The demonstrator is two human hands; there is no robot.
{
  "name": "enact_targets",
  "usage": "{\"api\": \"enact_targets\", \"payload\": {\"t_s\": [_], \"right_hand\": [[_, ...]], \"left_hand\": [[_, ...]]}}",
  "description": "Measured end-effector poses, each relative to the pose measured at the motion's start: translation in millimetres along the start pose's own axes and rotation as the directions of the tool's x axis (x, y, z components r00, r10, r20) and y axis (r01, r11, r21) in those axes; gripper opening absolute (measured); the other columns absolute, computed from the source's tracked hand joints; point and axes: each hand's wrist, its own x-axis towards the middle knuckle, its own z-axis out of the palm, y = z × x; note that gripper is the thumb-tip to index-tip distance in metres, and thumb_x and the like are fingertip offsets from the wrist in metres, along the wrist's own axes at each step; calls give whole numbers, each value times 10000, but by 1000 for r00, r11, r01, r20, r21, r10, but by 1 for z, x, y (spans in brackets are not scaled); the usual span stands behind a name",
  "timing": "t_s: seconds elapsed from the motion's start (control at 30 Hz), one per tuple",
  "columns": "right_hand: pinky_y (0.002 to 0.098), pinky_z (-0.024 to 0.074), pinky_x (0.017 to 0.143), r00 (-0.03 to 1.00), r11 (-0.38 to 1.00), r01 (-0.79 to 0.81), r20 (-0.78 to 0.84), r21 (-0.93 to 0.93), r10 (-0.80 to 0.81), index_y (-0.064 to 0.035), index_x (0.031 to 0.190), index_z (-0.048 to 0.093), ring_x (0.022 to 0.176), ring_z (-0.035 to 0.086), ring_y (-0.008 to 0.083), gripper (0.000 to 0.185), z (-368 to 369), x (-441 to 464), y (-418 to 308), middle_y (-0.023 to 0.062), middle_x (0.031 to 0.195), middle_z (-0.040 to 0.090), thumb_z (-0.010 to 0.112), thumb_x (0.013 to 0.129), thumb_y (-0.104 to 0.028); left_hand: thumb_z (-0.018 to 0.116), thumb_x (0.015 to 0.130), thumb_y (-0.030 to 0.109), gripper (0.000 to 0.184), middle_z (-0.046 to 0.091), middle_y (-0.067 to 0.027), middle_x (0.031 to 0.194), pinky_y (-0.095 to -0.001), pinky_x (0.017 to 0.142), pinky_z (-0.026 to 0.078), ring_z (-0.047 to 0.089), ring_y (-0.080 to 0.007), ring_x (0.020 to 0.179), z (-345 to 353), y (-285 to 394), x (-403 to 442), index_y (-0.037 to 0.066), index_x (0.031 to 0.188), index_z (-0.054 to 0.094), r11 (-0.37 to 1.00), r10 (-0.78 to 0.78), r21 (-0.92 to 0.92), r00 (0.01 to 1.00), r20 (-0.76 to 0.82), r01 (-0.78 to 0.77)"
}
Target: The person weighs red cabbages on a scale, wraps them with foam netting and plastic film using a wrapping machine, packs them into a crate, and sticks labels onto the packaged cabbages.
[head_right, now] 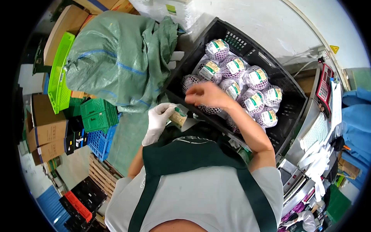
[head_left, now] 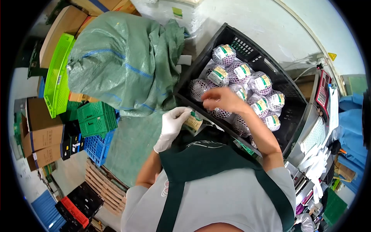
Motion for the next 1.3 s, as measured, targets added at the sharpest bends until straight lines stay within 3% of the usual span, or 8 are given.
{"api": "enact_targets", "payload": {"t_s": [0.1,0.13,0.4,0.63,0.8,0.97,1.07,1.3], "right_hand": [[216,473,550,981,949,74,191,-308,-15,18,879,621,624,593,88,245,25,6,19,42,679,625,693,780,-194],[217,456,517,991,995,-72,116,68,64,16,850,614,563,581,73,236,38,4,24,27,604,590,696,776,-192],[238,449,509,927,947,186,-272,-262,-257,3,843,624,512,578,101,215,52,-8,25,62,612,605,707,754,-174],[240,450,500,857,905,204,-380,-372,-349,-17,832,669,524,579,109,152,36,-6,10,77,686,649,694,753,-145],[198,460,429,746,981,193,-654,27,-129,16,821,641,492,556,74,162,-54,55,18,45,664,628,690,779,-133],[276,478,472,923,921,-87,-379,-380,-69,-4,846,619,521,594,150,300,-41,102,58,89,666,622,749,703,-233],[355,491,567,918,494,-27,-218,-869,-332,9,943,571,645,622,263,437,-11,123,102,153,685,602,757,664,-271],[390,492,733,881,307,-27,-168,-951,-442,-13,1104,509,947,534,305,559,1,119,106,155,1037,539,703,671,-310]], "left_hand": [[578,852,35,213,639,-45,928,-211,778,454,574,-77,842,-3,-4,2,-30,1055,587,992,95,-84,994,48,-90],[572,854,27,239,634,-50,944,-217,791,453,574,-84,861,-1,-1,2,-27,1087,572,987,130,-106,990,49,-125],[562,836,-27,275,627,-58,941,-220,773,458,573,-84,864,3,0,7,-23,1112,559,974,63,-223,995,74,-45],[732,714,134,304,650,-43,849,-229,708,474,584,-67,769,-5,6,7,-10,952,609,982,-34,184,999,13,31],[736,688,155,370,653,-66,856,-256,717,480,592,-90,765,-13,-9,2,-15,987,603,987,-137,115,970,201,116],[625,798,14,173,653,-44,860,-242,685,498,607,-96,748,-72,4,1,-9,969,629,996,-57,-80,991,-119,47],[641,793,12,188,660,-60,876,-235,668,498,611,-93,740,-100,3,5,-18,978,624,990,-33,-139,979,-202,5],[631,806,22,176,660,-67,878,-237,671,499,612,-93,740,-80,9,10,-25,975,622,988,-109,-119,991,-81,99]]}}
